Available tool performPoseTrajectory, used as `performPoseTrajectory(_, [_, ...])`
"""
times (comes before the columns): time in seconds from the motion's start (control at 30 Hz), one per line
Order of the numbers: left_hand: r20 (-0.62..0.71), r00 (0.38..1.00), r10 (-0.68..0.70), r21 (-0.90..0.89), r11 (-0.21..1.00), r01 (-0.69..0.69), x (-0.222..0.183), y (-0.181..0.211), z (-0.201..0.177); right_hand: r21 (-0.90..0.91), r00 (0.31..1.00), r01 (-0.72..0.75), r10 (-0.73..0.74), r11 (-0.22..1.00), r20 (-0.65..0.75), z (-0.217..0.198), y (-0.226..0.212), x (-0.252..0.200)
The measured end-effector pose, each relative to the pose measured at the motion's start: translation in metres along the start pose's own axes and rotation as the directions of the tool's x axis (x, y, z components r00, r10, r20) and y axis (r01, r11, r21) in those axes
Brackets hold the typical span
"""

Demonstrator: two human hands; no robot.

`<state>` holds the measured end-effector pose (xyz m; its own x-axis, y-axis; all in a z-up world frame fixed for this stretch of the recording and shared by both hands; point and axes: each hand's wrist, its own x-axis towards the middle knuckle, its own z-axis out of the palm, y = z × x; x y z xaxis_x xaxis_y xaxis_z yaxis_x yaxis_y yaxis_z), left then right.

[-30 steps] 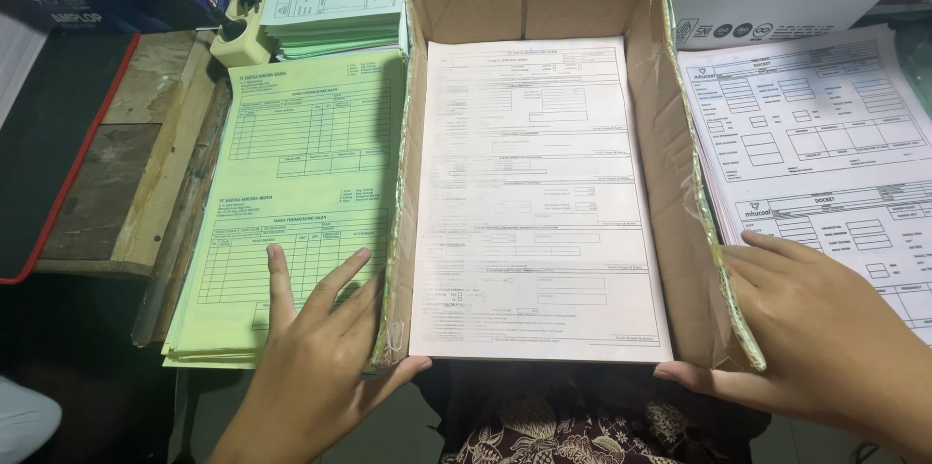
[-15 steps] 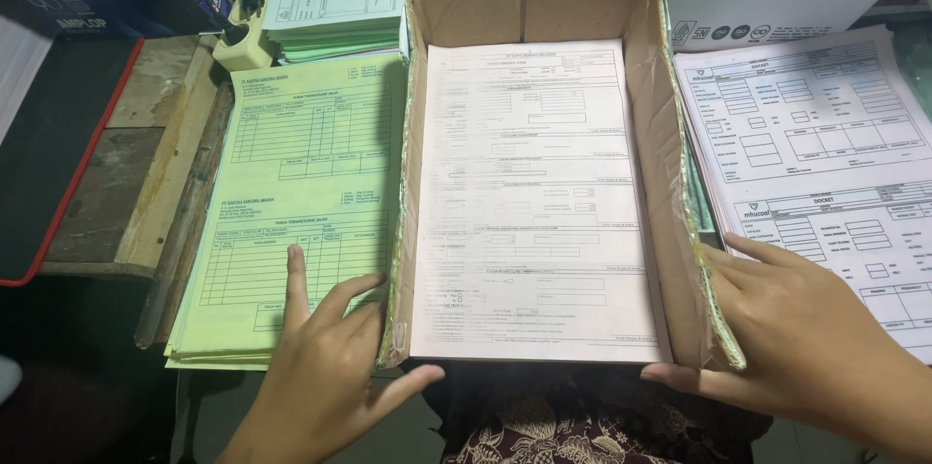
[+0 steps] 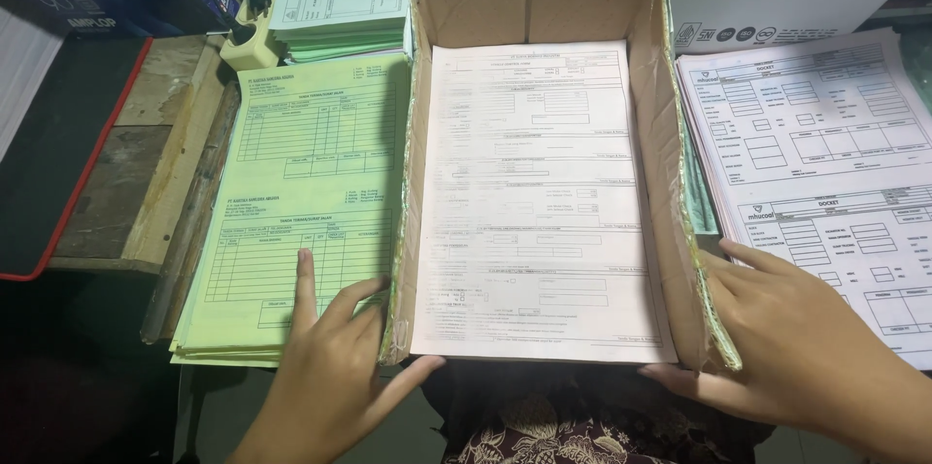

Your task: Organizing and placing printed forms into a cardboard box

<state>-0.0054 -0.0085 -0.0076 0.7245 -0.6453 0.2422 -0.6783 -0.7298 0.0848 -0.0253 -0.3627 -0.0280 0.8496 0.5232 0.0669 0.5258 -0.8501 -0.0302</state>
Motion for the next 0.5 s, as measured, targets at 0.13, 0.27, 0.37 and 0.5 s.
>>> performPoseTrajectory(0.13, [0.095,0.994,0.055,-0.125,0.991,-0.043,0.003,-0.014,-0.011,0.131,1.000,0.028,-0.027,0.991,-0.006,-0.016,0.004,0.005])
performPoseTrajectory(0.27, [0.105,0.994,0.028,-0.120,0.993,-0.015,-0.001,-0.029,-0.008,0.153,0.998,-0.044,0.036,0.987,0.056,-0.025,0.023,0.009])
performPoseTrajectory(0.37, [0.098,0.994,-0.044,0.124,0.992,0.032,-0.013,-0.044,0.010,0.269,0.999,0.051,-0.044,0.962,-0.030,-0.048,0.020,0.028])
performPoseTrajectory(0.5, [0.236,0.966,-0.107,0.029,0.994,0.104,-0.017,-0.052,0.029,0.265,0.972,0.173,-0.122,0.949,-0.199,-0.071,0.010,0.054])
